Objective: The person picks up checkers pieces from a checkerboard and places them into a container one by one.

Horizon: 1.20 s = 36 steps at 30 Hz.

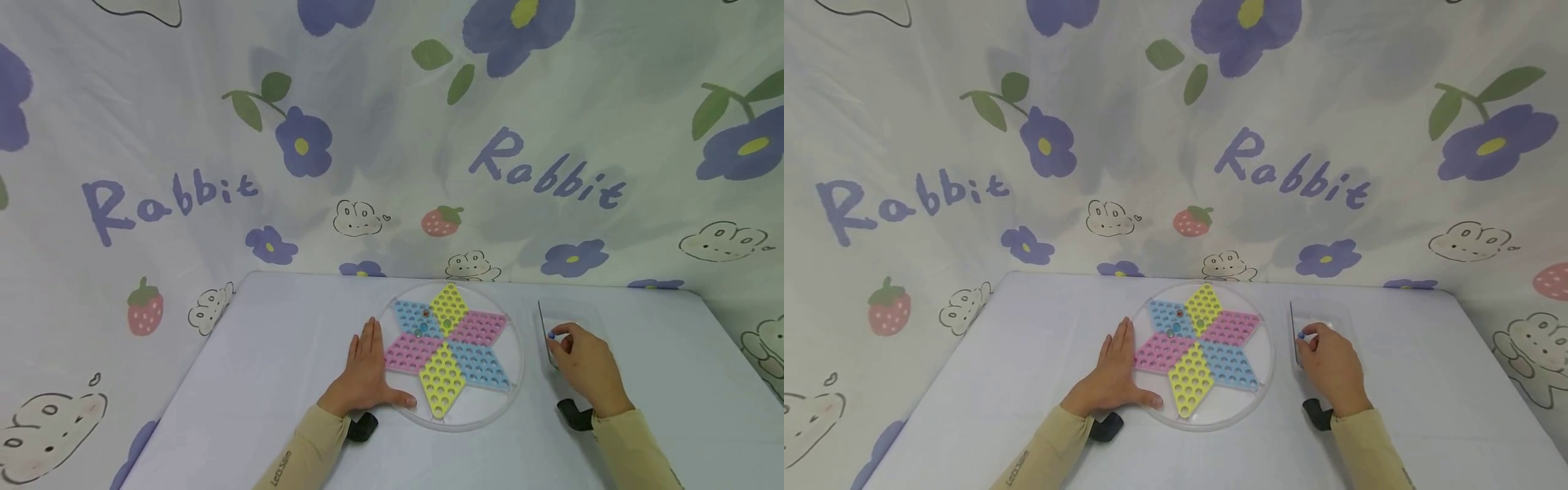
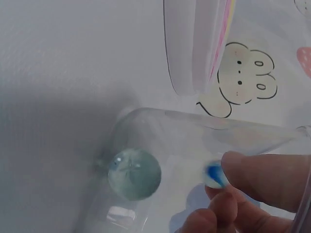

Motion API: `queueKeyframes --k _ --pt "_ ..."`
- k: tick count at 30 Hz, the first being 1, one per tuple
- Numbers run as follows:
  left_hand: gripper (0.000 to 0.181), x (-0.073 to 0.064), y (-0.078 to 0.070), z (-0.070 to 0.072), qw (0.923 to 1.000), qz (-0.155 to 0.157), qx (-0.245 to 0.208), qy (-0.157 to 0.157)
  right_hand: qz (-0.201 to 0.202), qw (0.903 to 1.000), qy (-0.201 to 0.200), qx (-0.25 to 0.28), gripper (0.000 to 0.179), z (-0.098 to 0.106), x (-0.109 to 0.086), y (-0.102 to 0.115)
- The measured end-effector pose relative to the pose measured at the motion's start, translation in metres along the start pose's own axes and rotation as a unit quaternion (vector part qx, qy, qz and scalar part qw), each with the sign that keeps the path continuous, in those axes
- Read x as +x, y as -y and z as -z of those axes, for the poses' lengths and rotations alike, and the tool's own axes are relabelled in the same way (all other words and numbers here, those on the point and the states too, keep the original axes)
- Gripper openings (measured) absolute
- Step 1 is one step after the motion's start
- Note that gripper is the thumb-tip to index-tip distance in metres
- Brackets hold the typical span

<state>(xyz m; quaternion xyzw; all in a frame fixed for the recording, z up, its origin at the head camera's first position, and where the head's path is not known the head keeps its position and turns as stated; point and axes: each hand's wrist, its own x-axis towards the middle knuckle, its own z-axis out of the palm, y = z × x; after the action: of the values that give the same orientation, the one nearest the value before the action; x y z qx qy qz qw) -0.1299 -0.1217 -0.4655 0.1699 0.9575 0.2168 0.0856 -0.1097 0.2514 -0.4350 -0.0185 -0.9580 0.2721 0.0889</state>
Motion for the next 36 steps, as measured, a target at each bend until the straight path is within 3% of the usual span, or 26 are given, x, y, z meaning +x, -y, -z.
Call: queueKeyframes --k 5,20,36 --pt "0.150 0.001 0.000 0.001 1.0000 -0.003 0.001 -0.002 -0.001 1.0000 0.000 0.001 0.027 0.001 0.001 0.001" --pt "0.149 0.001 0.000 0.000 1.0000 0.001 0.000 0.001 0.014 0.9984 -0.053 0.015 0.025 0.008 0.004 0.021" --pt "0.150 0.002 0.001 -0.001 1.0000 -0.002 0.001 -0.001 0.033 0.9974 -0.050 0.040 0.022 -0.009 0.009 0.050"
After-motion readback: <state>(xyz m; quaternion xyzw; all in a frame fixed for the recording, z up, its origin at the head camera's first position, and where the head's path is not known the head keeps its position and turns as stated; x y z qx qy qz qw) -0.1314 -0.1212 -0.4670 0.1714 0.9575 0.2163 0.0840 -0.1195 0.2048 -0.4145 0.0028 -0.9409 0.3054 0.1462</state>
